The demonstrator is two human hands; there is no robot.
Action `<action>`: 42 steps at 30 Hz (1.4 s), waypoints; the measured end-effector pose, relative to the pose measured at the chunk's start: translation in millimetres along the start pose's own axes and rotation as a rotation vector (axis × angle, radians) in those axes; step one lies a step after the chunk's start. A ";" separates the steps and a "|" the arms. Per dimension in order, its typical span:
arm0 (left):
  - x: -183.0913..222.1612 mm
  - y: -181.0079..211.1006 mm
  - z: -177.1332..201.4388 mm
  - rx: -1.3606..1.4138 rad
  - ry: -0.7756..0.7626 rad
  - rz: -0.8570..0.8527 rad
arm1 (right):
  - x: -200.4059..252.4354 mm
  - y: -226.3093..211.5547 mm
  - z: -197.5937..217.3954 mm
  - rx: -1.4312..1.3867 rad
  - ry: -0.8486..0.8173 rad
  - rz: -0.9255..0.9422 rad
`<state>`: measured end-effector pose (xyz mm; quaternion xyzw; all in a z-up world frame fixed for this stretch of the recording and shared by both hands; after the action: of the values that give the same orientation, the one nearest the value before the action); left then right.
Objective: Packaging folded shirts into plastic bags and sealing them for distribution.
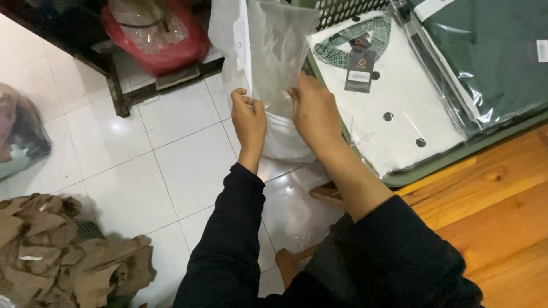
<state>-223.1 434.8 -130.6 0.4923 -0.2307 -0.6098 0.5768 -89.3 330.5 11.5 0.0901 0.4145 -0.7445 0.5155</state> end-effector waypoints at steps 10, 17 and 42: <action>6.6 57.2 -1.3 0.027 -0.160 -0.510 | 50.9 39.9 -65.7 0.187 -0.628 -0.428; 17.6 66.8 -60.0 -0.380 -0.600 -1.024 | 89.0 51.7 -102.6 0.446 -0.576 -0.060; 40.0 44.2 -47.2 0.229 -0.245 -0.875 | 330.7 114.4 473.2 0.446 0.040 -0.207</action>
<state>-155.2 401.1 -125.8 0.5282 -0.1335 -0.8199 0.1759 -3.7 -249.0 68.7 0.1737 0.2571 -0.8645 0.3955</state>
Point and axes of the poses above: each hand's wrist, its own x-axis away from the middle knuckle, its own z-axis out of the back of the hand, y = z × x, the point moved 6 cm from there along -x, towards the middle knuckle, and after that the axes turned 15 degrees about y, right-handed, at the moved point
